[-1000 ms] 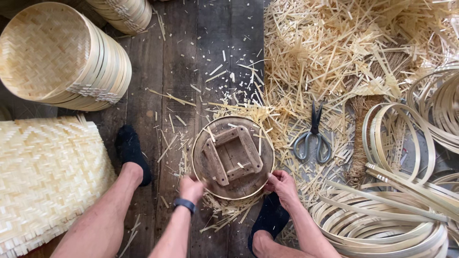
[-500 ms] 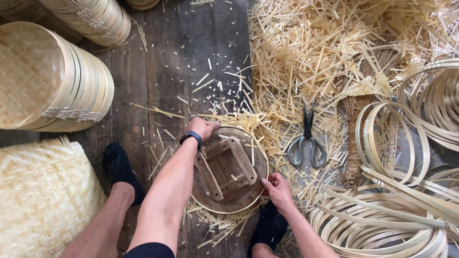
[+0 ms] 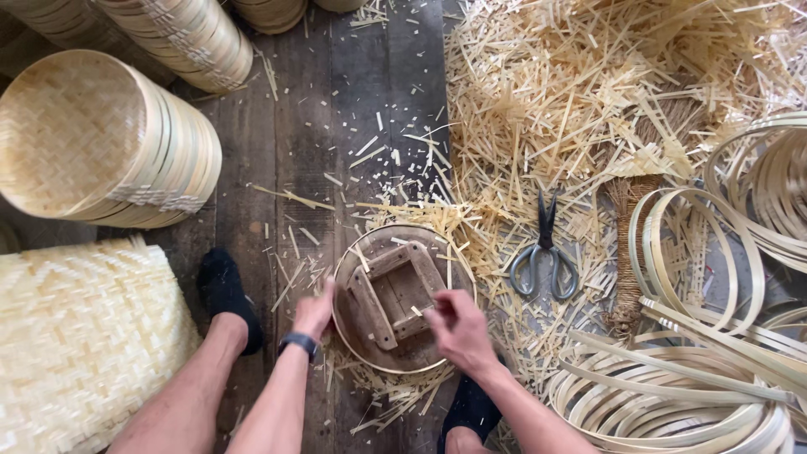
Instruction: The person assembles round woven baskets by placing a pre-woven square mat over a circular wooden mold. They secure the mat with a bamboo ring, then use shears to trim the excess material around the edge. The finished basket is removed from the mold and stacked with others.
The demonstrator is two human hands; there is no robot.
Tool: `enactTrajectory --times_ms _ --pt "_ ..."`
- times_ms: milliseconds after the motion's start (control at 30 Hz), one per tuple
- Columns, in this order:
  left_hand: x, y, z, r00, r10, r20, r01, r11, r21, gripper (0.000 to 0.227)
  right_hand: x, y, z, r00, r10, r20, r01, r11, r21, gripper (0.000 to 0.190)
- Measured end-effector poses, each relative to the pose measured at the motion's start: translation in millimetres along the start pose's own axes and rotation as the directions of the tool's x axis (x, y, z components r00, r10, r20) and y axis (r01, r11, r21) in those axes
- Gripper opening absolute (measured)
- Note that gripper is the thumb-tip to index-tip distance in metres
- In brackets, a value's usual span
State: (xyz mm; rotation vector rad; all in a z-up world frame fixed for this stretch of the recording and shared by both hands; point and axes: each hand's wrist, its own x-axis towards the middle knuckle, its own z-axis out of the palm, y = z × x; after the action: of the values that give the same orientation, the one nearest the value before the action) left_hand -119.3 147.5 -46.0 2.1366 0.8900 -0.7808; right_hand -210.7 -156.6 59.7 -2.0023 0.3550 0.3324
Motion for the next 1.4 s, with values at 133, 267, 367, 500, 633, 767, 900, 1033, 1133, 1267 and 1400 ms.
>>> enactTrajectory --times_ms 133,267,367,500,633,767,900,1033,1133,1267,1400 --pt "-39 -20 12 1.000 0.010 0.001 -0.009 0.948 -0.319 0.070 19 -55 38 0.981 -0.081 0.177 0.090 0.995 -0.043 0.058" --pt "-119 30 -18 0.921 0.343 -0.185 -0.382 0.888 -0.255 0.067 25 -103 38 0.956 0.235 0.176 -0.279 0.913 0.296 0.055" --pt "-172 70 -34 0.690 0.671 -0.270 -0.724 0.633 -0.276 0.065 24 -118 22 0.969 0.227 0.100 -0.226 0.639 0.736 0.047" --pt "-194 82 -38 0.468 0.837 -0.284 -0.884 0.451 -0.127 0.068 17 -88 23 0.976 0.199 0.086 -0.140 0.273 0.952 0.042" --pt "-186 82 -22 0.136 0.952 -0.273 -0.973 0.180 0.142 0.071 18 -16 25 0.988 0.146 0.055 -0.096 0.295 0.951 0.038" --pt "-177 88 -16 0.405 0.884 -0.233 -0.907 0.420 0.018 0.085 -8 48 -13 0.964 0.254 0.077 -0.139 0.239 0.961 0.085" --pt "-155 97 -46 0.575 0.755 -0.316 -0.803 0.594 -0.042 0.091 -63 93 -39 0.997 0.042 0.066 -0.071 0.131 0.989 0.119" --pt "-135 104 -99 0.776 0.524 -0.351 -0.595 0.792 -0.134 0.086 -62 111 -26 0.997 0.007 0.081 -0.081 0.132 0.988 0.118" --pt "-119 104 -143 0.812 0.479 -0.333 -0.574 0.756 -0.313 0.078 -28 103 18 0.972 0.129 0.198 -0.224 0.231 0.947 0.097" --pt "-98 96 -157 0.874 0.447 -0.192 -0.462 0.639 -0.614 0.062 -13 79 38 0.839 0.396 0.373 -0.435 0.076 0.897 0.073" --pt "-69 74 -126 0.928 0.360 -0.093 -0.344 0.735 -0.584 0.060 -21 71 19 0.952 0.261 0.162 -0.254 0.375 0.892 0.069"
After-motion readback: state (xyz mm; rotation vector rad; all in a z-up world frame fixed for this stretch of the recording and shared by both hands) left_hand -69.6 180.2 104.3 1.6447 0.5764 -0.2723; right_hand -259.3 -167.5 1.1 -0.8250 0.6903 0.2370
